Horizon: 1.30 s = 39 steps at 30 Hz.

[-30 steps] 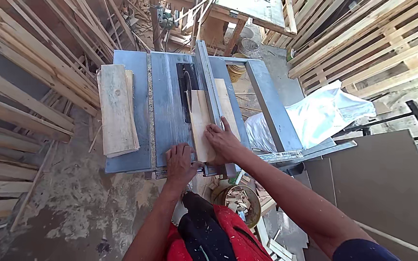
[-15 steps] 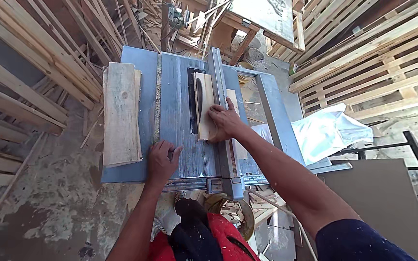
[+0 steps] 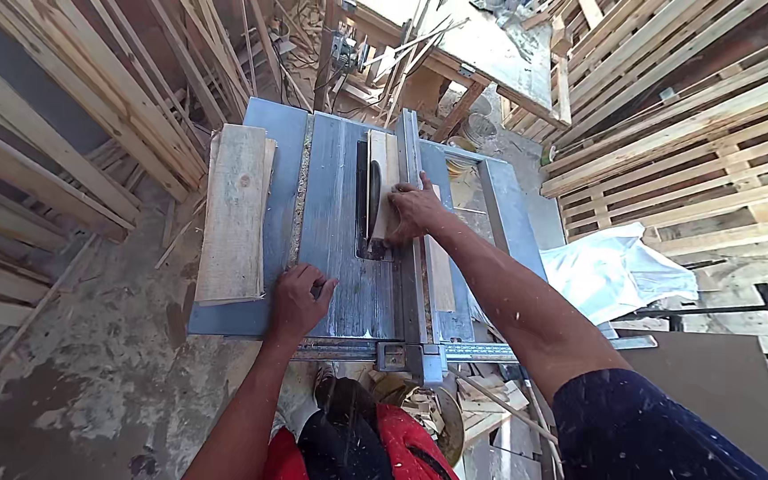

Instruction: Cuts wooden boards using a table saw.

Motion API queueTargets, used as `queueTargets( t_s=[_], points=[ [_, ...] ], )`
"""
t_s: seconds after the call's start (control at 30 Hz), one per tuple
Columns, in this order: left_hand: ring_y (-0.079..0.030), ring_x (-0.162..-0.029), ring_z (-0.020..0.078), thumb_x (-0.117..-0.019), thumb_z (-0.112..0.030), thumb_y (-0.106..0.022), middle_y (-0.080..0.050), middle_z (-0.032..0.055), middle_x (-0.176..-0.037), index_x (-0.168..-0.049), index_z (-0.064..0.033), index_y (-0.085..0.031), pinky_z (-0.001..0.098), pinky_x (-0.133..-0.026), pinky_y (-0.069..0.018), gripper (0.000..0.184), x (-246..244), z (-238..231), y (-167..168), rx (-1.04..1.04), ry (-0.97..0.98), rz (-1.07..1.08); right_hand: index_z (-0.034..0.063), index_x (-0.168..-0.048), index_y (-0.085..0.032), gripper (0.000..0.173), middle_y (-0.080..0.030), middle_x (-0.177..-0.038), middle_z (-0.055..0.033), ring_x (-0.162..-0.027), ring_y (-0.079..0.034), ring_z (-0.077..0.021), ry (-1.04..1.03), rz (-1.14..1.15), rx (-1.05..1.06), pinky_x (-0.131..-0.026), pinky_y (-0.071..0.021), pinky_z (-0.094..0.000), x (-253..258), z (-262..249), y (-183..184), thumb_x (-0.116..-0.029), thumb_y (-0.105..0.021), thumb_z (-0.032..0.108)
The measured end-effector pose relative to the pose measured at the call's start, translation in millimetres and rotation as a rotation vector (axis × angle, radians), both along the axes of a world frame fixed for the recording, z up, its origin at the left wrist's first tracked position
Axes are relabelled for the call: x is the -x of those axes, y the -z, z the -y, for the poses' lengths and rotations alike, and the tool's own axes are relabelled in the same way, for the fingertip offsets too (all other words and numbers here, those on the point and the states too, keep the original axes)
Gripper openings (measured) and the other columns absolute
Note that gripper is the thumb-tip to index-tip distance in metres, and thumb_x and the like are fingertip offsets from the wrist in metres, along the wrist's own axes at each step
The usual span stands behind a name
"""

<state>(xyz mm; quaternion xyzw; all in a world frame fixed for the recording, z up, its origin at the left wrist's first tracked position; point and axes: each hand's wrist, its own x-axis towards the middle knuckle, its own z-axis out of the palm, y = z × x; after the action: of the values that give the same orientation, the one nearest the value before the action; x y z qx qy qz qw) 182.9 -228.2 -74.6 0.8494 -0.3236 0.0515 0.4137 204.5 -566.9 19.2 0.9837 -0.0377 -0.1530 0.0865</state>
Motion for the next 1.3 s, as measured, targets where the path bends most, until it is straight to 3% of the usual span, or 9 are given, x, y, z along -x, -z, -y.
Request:
queueTargets(
  t_s=[0.2,0.3,0.47,0.63,0.8,0.97,1.1,1.2,1.3],
  points=[
    [-0.061,-0.075,0.0128,-0.0933,-0.046,-0.066,-0.063,-0.0029,-0.081,-0.081,-0.0165,-0.069,0.0365,-0.072,-0.0536,0.032,-1,-1,3,-0.007,-0.020,0.020,0.0077,-0.131,-0.065,0.110,-0.067,-0.133,-0.0103,-0.138,-0.052,-0.0307,-0.051,-0.042,0.039,-0.122,-0.0122,-0.0678,-60,39,-2,-0.0505,-0.078,0.082],
    [-0.062,-0.078,0.0117,-0.0938,-0.047,-0.067,-0.063,-0.0037,-0.081,-0.081,-0.0169,-0.070,0.0355,-0.073,-0.0539,0.032,0,-1,4,-0.002,-0.021,0.016,0.0051,-0.122,-0.066,0.091,-0.071,-0.117,-0.0151,-0.121,-0.063,-0.0341,-0.130,-0.043,0.047,-0.120,-0.0277,-0.0616,-90,58,-5,-0.0629,-0.078,0.073],
    [-0.063,-0.078,0.0112,-0.0937,-0.045,-0.068,-0.065,-0.0043,-0.081,-0.079,-0.0176,-0.070,0.0347,-0.074,-0.0550,0.031,-2,1,3,0.013,-0.040,0.001,0.0036,-0.108,-0.063,0.036,-0.068,-0.088,-0.0198,-0.089,-0.069,-0.0418,-0.136,0.025,0.081,-0.080,-0.0530,-0.0617,-134,68,-17,-0.0864,-0.073,0.031],
    [-0.062,-0.075,0.0060,-0.0932,-0.048,-0.068,-0.065,-0.0077,-0.077,-0.077,-0.0190,-0.070,0.0300,-0.074,-0.0538,0.034,-8,9,30,-0.035,-0.068,-0.044,0.0018,-0.115,-0.065,0.027,-0.070,-0.097,-0.0262,-0.092,-0.069,-0.0498,0.034,0.343,-0.066,-0.077,-0.0525,-0.0702,-137,94,-68,-0.0935,-0.064,0.017],
    [-0.063,-0.076,0.0080,-0.0921,-0.051,-0.067,-0.065,-0.0060,-0.078,-0.079,-0.0187,-0.070,0.0322,-0.075,-0.0540,0.035,-17,17,42,-0.071,-0.068,-0.003,-0.0004,-0.121,-0.065,0.034,-0.070,-0.099,-0.0257,-0.092,-0.069,-0.0448,0.316,0.748,-0.331,-0.081,-0.0516,-0.0688,-45,126,-133,-0.0944,-0.065,0.021],
    [-0.064,-0.075,0.0146,-0.0920,-0.045,-0.069,-0.064,-0.0016,-0.079,-0.080,-0.0150,-0.070,0.0373,-0.071,-0.0577,0.032,4,-5,16,0.030,0.006,0.099,-0.0009,-0.131,-0.060,0.037,-0.070,-0.096,-0.0222,-0.085,-0.070,-0.0386,0.316,0.935,-0.217,-0.075,-0.0561,-0.0615,131,77,-137,-0.0978,-0.059,0.014],
    [-0.069,-0.084,0.0153,-0.0912,-0.041,-0.071,-0.071,0.0002,-0.086,-0.080,-0.0154,-0.072,0.0366,-0.078,-0.0585,0.028,22,-34,0,0.028,0.037,0.227,-0.0017,-0.140,-0.054,0.048,-0.069,-0.105,-0.0221,-0.091,-0.071,-0.0378,0.266,0.959,-0.106,-0.077,-0.0593,-0.0571,252,0,-72,-0.0939,-0.063,0.006],
    [-0.071,-0.088,0.0210,-0.0907,-0.038,-0.072,-0.073,0.0049,-0.088,-0.079,-0.0128,-0.073,0.0431,-0.083,-0.0571,0.028,32,-67,-36,0.085,-0.001,0.360,0.0000,-0.138,-0.058,0.046,-0.062,-0.139,-0.0199,-0.130,-0.061,-0.0368,0.150,0.902,-0.106,-0.102,-0.0556,-0.0518,307,-45,-4,-0.0925,-0.066,0.006],
    [-0.067,-0.090,0.0274,-0.0937,-0.035,-0.068,-0.070,0.0113,-0.091,-0.082,-0.0062,-0.070,0.0489,-0.085,-0.0531,0.032,25,-103,-77,0.145,-0.227,0.415,0.0050,-0.133,-0.066,0.037,-0.060,-0.145,-0.0141,-0.140,-0.052,-0.0350,0.031,0.744,-0.247,-0.113,-0.0475,-0.0505,317,-84,45,-0.0970,-0.064,0.012]
  ],
)
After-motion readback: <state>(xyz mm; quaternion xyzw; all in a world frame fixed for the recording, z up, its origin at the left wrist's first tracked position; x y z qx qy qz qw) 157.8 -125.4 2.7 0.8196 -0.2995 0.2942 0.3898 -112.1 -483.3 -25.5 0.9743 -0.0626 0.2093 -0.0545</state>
